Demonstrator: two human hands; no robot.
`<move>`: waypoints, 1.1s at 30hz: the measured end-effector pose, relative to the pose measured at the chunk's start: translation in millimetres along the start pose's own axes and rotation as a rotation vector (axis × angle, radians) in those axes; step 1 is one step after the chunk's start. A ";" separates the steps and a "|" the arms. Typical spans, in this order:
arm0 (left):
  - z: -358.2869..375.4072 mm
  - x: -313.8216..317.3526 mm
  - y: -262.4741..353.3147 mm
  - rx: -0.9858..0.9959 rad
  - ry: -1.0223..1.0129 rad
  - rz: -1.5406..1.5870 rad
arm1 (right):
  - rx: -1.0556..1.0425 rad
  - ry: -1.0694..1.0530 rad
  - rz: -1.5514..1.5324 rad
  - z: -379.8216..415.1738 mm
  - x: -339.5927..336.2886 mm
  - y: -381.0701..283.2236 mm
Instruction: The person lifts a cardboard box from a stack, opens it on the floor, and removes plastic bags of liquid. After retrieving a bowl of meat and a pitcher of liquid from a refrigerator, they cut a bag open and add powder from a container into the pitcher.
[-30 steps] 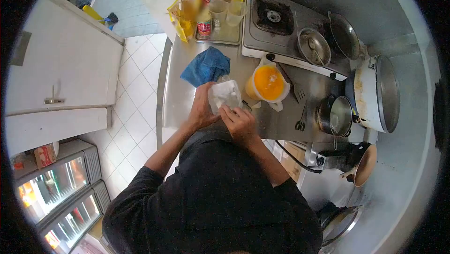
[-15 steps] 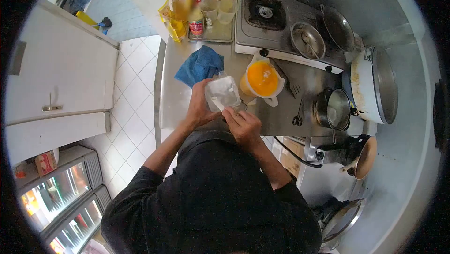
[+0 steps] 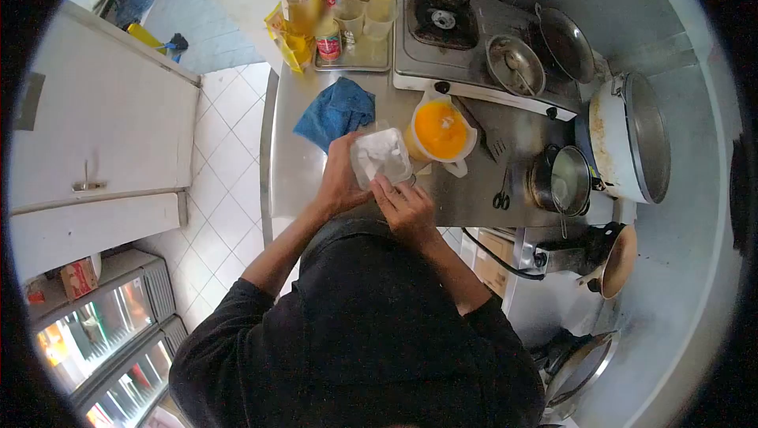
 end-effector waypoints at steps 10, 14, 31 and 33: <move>-4.9 -3.7 2.3 0.000 0.026 0.013 | -0.008 0.064 0.036 5.7 -8.4 1.9; -6.9 -2.8 -1.5 -0.036 0.035 0.005 | 0.062 0.084 0.001 6.1 -27.4 7.9; 28.1 3.8 -71.4 -0.230 0.048 -0.053 | 1.432 0.655 -0.899 108.4 17.2 137.5; 38.3 3.1 -76.4 -0.228 0.037 -0.045 | 1.366 0.516 -0.879 92.7 8.5 119.2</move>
Point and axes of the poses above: each hand's wrist, its own z-axis away from the middle knuckle, its own x-axis out of the palm, y = z × x, the point moved 8 cm from there along -z, towards the middle knuckle, and after that the axes turned 1 degree about z, right-handed, at the moved point
